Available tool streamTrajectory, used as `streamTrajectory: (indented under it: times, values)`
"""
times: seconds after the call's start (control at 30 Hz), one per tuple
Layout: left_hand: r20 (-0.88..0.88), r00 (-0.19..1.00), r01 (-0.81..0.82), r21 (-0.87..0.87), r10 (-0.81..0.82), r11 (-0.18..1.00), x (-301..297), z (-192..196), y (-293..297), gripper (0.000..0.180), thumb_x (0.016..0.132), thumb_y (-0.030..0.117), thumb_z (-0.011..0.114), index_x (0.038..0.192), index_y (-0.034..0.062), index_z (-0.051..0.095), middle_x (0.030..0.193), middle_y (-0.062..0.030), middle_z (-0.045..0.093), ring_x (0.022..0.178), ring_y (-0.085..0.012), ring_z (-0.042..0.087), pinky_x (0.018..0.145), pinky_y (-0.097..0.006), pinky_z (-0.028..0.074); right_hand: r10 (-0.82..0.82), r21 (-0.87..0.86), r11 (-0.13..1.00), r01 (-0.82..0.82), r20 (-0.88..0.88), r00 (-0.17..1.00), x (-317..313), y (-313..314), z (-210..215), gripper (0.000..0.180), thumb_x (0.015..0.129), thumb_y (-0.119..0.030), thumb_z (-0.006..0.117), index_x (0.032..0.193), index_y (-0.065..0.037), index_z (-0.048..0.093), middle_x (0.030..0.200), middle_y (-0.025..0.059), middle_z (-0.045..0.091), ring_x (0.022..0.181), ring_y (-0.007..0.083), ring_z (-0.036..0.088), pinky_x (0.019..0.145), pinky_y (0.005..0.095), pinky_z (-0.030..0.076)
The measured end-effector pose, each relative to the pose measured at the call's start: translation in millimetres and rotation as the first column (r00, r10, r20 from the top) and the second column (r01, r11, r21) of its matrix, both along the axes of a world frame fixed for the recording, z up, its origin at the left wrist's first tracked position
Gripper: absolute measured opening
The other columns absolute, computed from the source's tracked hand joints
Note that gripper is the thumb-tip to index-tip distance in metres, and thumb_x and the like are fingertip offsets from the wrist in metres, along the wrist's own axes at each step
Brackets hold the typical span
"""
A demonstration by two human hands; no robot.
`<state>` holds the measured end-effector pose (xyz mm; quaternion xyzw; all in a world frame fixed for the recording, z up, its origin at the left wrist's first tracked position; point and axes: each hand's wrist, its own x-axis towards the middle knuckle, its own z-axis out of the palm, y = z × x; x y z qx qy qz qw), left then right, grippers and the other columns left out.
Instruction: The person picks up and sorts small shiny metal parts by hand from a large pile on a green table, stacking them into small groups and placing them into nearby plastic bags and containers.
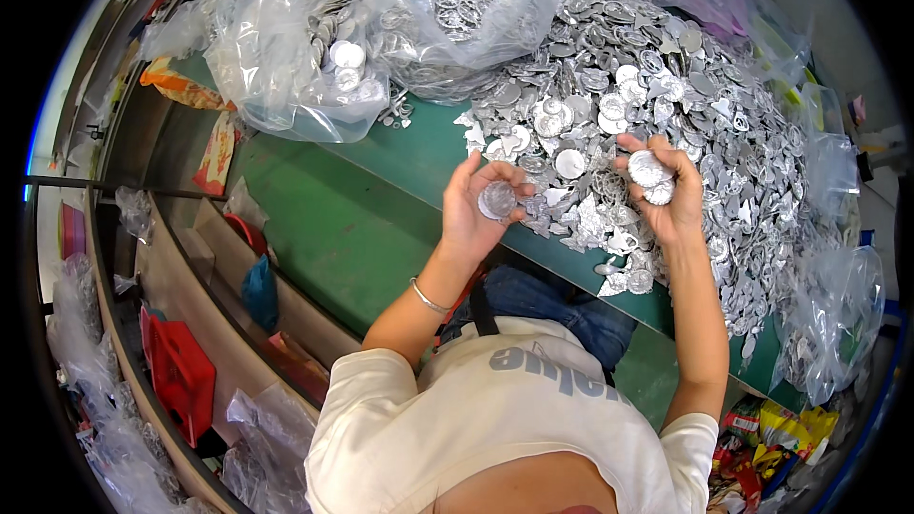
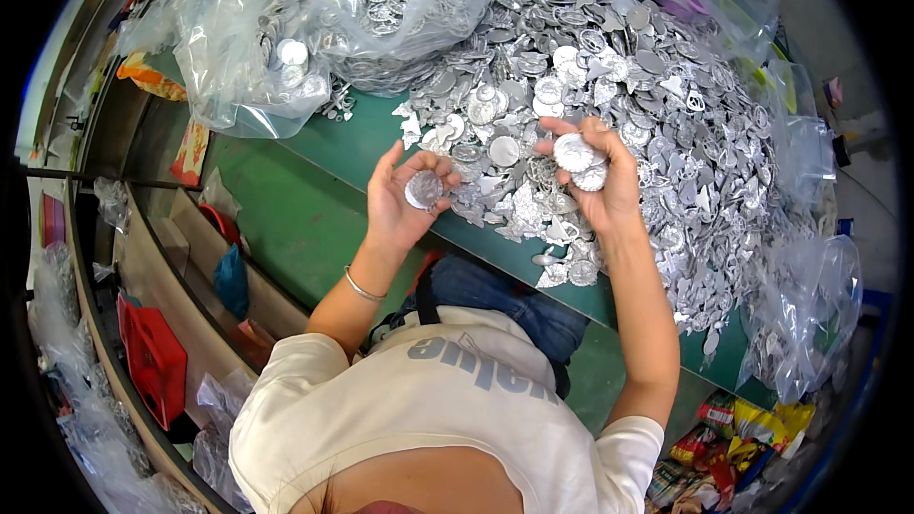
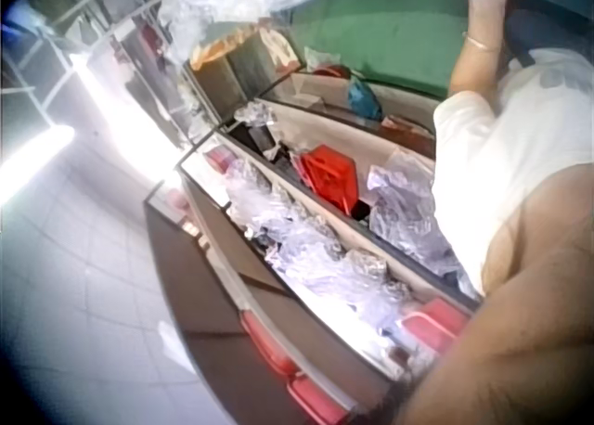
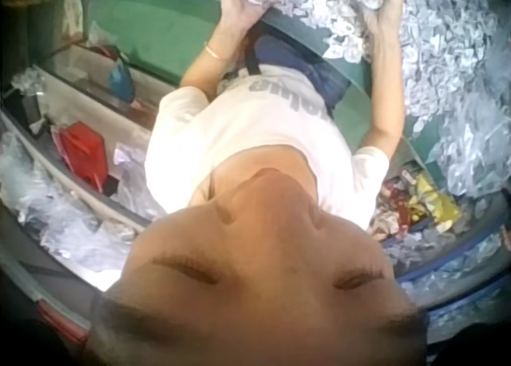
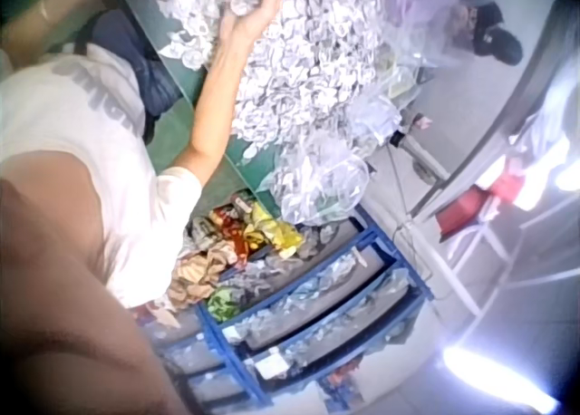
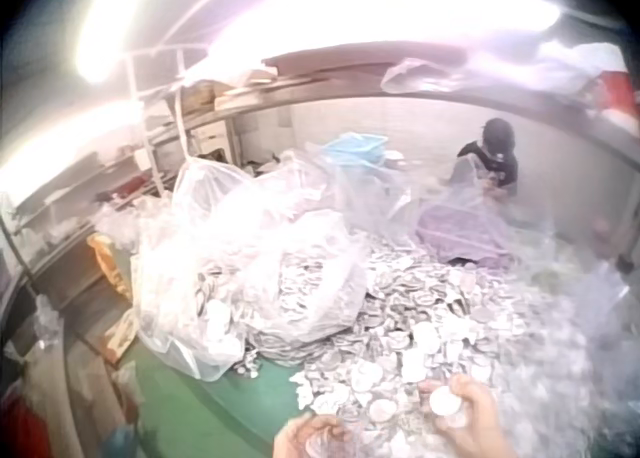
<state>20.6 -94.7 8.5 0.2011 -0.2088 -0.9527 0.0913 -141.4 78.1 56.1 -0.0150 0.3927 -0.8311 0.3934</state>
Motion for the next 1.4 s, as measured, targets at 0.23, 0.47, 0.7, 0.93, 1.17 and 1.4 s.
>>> streamTrajectory:
  times: [0.23,0.47,0.7,0.93,1.17,1.4]
  values:
    - [0.091,0.956,0.158,-0.961,0.278,-0.228,-4.0,-9.9,4.8,0.026,0.069,0.020,0.074,0.086,0.0071,0.059,0.082,-0.0079,0.051,0.067,-0.0250,0.057,0.057,-0.035,0.046,0.613,0.686,0.727,-0.022,-0.634,0.471,17.7,-47.3,-20.1,0.024,0.079,-0.017,0.064,0.095,0.000,0.061,0.063,0.0059,0.052,0.057,0.0173,0.055,0.048,0.0283,0.043]
    - [0.057,0.978,0.138,-0.900,0.202,-0.413,-6.8,-15.6,2.8,0.021,0.067,0.019,0.074,0.084,0.0099,0.064,0.083,-0.0056,0.053,0.068,-0.0259,0.058,0.057,-0.035,0.047,0.815,0.689,0.578,0.437,-0.505,-0.283,30.3,-77.2,-31.5,0.021,0.073,-0.021,0.066,0.072,-0.001,0.060,0.076,0.0168,0.062,0.069,0.0336,0.063,0.057,0.0406,0.048]
    - [-0.092,0.970,0.000,-0.925,0.225,-0.380,-7.7,-24.3,-2.3,0.016,0.073,0.014,0.069,0.083,0.0041,0.063,0.077,-0.0061,0.053,0.067,-0.0262,0.057,0.056,-0.035,0.046,0.738,0.637,0.672,0.377,-0.536,-0.410,17.7,-75.2,-31.2,0.006,0.067,-0.004,0.059,0.073,-0.003,0.059,0.074,0.0143,0.060,0.066,0.0334,0.061,0.059,0.0418,0.049]
    - [0.012,0.931,-0.205,-0.812,0.366,0.547,-17.7,-41.3,-14.6,0.008,0.082,0.011,0.060,0.080,0.0034,0.058,0.075,-0.0038,0.057,0.068,-0.0141,0.054,0.049,-0.022,0.039,0.489,0.456,0.803,0.383,-0.872,0.014,-6.4,-69.0,-42.4,0.010,0.075,-0.006,0.059,0.083,0.000,0.061,0.076,0.0169,0.061,0.069,0.0317,0.061,0.064,0.0388,0.048]
    - [-0.088,0.990,-0.103,0.104,0.112,0.989,-1.4,-15.9,-32.8,0.009,0.079,0.014,0.053,0.084,0.0057,0.052,0.104,-0.0185,0.058,0.094,-0.0282,0.059,0.046,-0.021,0.047,0.113,-0.033,0.993,-0.111,0.059,0.992,0.4,-53.1,-14.5,0.012,0.083,-0.010,0.046,0.093,-0.005,0.047,0.100,0.0192,0.058,0.063,0.0208,0.057,0.039,0.0234,0.040]
    - [-0.070,0.987,-0.039,-0.978,0.143,-0.206,-1.0,-26.5,-19.7,0.027,0.080,0.014,0.063,0.105,0.0046,0.057,0.092,-0.0101,0.058,0.075,-0.0250,0.059,0.059,-0.032,0.048,0.565,0.612,0.791,-0.019,-0.718,0.407,19.2,-56.8,-28.7,0.019,0.083,-0.016,0.059,0.092,0.000,0.064,0.077,0.0075,0.063,0.072,0.0173,0.058,0.068,0.0291,0.046]
